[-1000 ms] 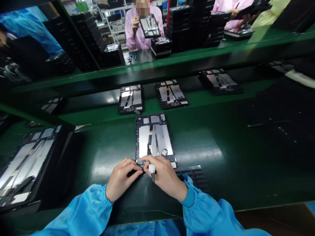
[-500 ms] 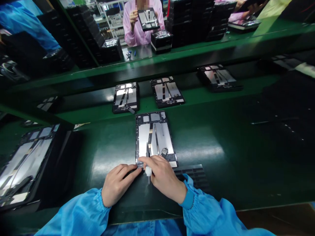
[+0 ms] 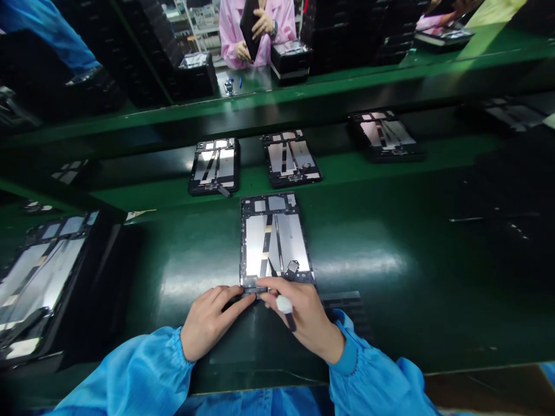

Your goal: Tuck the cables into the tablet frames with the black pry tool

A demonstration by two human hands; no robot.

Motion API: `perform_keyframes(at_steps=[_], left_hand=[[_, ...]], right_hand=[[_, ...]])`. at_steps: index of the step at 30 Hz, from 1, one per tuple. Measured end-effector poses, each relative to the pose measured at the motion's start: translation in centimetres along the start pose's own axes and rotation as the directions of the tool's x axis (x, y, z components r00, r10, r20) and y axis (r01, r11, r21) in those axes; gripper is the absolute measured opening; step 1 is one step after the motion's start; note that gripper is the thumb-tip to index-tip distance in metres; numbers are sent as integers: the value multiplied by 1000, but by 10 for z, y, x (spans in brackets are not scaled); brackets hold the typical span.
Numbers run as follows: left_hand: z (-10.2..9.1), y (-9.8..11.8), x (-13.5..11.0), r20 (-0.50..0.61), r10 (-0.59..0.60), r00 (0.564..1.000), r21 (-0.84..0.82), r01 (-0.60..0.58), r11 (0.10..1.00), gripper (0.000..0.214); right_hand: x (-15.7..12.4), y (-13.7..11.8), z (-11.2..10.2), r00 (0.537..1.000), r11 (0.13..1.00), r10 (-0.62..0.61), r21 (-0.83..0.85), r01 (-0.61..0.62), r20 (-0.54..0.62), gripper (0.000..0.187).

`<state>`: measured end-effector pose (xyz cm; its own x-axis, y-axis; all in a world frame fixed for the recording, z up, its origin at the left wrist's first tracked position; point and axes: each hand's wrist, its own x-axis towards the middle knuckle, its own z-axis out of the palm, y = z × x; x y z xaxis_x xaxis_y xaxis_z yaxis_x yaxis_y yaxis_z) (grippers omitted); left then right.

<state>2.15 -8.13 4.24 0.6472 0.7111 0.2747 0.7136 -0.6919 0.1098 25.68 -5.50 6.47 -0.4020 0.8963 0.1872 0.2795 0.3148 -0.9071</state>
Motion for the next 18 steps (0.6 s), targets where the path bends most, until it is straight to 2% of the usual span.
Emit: perform_keyframes(at_steps=[4, 9, 12, 18], left_hand=[[3, 2, 0, 8, -45, 999, -64, 45, 997, 36], [3, 4, 1, 4, -48, 999, -69, 48, 996, 36], [2, 4, 1, 2, -50, 999, -66, 50, 997, 36], [2, 4, 1, -18, -50, 999, -66, 48, 997, 36]], right_hand=[[-14, -2, -7, 990, 979, 130, 152, -137, 53, 28], [-16, 4, 0, 961, 948, 258, 166, -271, 98, 18], [-12, 5, 2, 962, 958, 248, 122, -261, 112, 11], [-10, 4, -2, 965, 966, 247, 55, -252, 86, 10]])
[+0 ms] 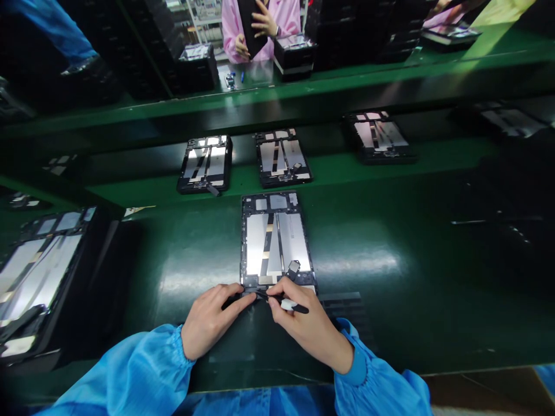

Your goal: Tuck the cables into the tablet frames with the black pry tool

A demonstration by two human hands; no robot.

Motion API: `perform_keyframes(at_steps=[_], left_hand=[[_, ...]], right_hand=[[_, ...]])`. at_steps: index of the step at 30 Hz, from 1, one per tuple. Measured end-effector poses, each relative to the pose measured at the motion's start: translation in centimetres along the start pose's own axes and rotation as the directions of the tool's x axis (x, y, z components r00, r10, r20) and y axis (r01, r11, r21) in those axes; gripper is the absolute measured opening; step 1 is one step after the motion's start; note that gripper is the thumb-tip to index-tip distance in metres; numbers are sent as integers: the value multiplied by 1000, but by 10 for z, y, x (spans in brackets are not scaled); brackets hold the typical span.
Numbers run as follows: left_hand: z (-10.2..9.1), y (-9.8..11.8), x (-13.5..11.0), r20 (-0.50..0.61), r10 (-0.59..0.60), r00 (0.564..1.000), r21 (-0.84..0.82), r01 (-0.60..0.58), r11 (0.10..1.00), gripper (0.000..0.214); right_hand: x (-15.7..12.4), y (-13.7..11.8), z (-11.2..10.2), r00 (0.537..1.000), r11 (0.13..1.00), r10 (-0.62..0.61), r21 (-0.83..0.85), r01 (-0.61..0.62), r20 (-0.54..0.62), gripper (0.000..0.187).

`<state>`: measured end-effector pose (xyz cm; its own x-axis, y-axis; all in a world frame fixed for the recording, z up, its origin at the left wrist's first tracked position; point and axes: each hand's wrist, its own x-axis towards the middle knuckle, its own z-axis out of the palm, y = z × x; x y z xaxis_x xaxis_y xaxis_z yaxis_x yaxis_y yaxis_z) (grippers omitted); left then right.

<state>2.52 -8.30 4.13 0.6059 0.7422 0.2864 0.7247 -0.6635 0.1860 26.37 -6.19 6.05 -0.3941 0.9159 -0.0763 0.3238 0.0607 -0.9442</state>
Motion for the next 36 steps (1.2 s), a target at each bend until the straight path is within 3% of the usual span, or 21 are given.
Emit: perform_keyframes(at_steps=[6, 12, 19, 36], left_hand=[[1, -2, -1, -7, 7, 1000, -6, -7, 1000, 35], [2, -4, -2, -8, 13, 1000, 11, -12, 1000, 36], [2, -5, -3, -25, 35, 999, 4, -35, 999, 36], [0, -2, 1, -25, 9, 1000, -24, -9, 1000, 34]], right_hand=[[-2, 3, -4, 995, 996, 91, 30, -90, -50, 11], [4, 4, -4, 988, 984, 154, 90, -155, 22, 16], [5, 0, -7, 987, 980, 159, 124, -157, -6, 22], [2, 4, 3, 995, 992, 76, 109, -68, -71, 16]])
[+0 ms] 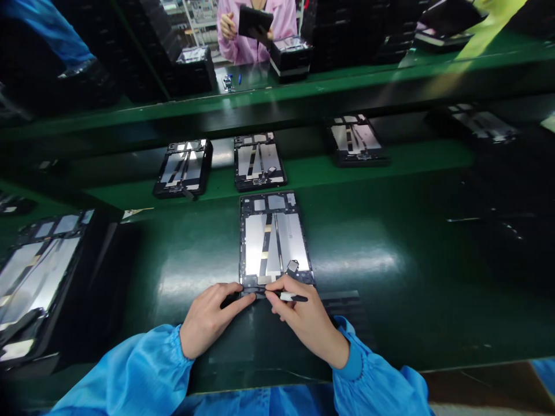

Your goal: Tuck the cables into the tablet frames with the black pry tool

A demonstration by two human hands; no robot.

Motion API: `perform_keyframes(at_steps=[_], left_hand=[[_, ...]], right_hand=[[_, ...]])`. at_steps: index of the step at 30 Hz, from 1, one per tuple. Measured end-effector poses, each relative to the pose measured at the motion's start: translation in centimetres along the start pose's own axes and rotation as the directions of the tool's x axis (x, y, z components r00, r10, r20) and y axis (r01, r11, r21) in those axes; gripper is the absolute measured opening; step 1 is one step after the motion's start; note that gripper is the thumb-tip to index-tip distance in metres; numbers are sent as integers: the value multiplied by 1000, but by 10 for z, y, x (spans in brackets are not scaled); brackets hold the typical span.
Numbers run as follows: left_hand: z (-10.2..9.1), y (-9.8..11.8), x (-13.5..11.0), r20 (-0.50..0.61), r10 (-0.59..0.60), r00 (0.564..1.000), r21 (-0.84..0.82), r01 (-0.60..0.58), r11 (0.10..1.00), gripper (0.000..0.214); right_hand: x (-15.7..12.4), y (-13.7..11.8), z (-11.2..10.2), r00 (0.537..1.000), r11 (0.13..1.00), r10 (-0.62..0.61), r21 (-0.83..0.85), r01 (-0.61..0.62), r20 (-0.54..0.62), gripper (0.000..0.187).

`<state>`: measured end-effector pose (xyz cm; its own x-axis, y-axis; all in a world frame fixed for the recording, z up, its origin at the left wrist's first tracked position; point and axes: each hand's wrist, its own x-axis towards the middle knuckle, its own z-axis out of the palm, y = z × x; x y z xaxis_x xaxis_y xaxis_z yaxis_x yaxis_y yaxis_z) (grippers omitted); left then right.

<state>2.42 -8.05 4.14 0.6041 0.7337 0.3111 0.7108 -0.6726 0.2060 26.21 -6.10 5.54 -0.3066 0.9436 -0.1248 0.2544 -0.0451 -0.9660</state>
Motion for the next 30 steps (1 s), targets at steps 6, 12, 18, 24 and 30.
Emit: perform_keyframes(at_steps=[6, 12, 18, 24, 30], left_hand=[[1, -2, 0, 3, 0, 1000, -3, 0, 1000, 35], [2, -3, -2, 16, -4, 1000, 0, 4, 1000, 36], [0, -7, -4, -41, 31, 999, -6, -31, 999, 34], [-3, -8, -1, -93, 30, 995, -49, -34, 998, 28], [-2, -7, 1, -101, 19, 995, -80, -28, 996, 26]], right_hand=[[-2, 0, 3, 998, 996, -68, -66, 66, -19, 15], [-5, 1, -4, 991, 1000, 10, -25, -14, -131, 20], [-8, 2, -6, 993, 999, -24, 26, 27, -114, 18], [-7, -4, -2, 984, 987, -160, -6, 161, 81, 16], [-5, -9, -3, 959, 965, -248, -51, 257, 138, 16]])
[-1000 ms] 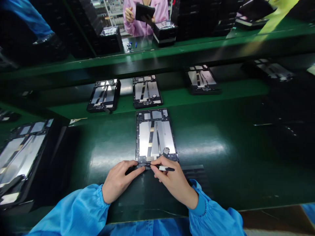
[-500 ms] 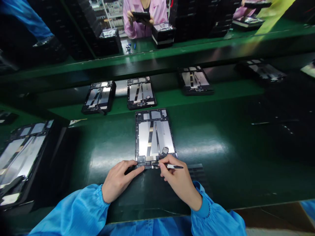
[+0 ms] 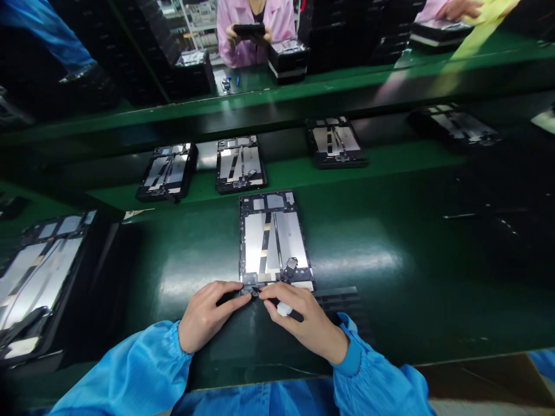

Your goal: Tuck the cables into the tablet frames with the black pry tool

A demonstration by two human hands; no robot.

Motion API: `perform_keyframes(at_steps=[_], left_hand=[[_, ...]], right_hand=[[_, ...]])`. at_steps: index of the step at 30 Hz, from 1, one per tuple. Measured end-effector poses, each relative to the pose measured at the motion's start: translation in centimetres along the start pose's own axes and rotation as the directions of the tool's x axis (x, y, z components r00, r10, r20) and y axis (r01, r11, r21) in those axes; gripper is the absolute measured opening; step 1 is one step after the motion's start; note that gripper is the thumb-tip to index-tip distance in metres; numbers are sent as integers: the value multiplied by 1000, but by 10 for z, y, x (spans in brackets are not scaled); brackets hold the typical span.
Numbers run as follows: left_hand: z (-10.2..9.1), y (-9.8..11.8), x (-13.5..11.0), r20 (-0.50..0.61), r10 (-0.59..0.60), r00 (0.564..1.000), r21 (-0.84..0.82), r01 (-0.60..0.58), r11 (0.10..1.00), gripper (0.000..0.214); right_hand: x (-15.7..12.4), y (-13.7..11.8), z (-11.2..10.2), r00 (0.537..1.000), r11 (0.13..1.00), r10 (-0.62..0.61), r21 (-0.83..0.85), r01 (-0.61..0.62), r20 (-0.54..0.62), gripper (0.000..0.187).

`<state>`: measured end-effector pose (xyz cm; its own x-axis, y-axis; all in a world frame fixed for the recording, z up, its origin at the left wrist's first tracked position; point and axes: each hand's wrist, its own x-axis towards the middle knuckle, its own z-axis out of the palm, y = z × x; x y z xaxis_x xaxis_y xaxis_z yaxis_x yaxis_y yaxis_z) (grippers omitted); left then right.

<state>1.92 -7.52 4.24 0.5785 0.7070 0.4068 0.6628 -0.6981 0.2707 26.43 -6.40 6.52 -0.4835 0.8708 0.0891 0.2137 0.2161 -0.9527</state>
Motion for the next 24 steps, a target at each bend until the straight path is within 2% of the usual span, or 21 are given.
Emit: perform_keyframes(at_steps=[9, 14, 17, 19, 21, 24], left_hand=[[2, -1, -2, 1, 16, 1000, 31, -16, 999, 26], [0, -3, 0, -9, 21, 1000, 42, -21, 999, 26], [0, 1, -2, -32, 18, 999, 53, -16, 998, 26], [1, 8, -3, -39, 54, 998, 44, -52, 998, 26], [4, 20, -5, 18, 123, 992, 27, -123, 992, 29], [6, 39, -11, 196, 150, 969, 58, -164, 985, 33]], right_hand=[[-3, 8, 5, 998, 1000, -26, -8, 26, -56, 16], [-1, 4, 3, 1000, 1000, -13, -7, 13, -6, 17], [0, 2, 3, 999, 1000, 28, 7, -28, 23, 17], [1, 3, 3, 995, 993, 103, 55, -104, 15, 18], [-1, 6, 2, 980, 968, 201, 157, -198, -5, 20], [-10, 14, 3, 950, 915, 304, 300, -270, -72, 25]])
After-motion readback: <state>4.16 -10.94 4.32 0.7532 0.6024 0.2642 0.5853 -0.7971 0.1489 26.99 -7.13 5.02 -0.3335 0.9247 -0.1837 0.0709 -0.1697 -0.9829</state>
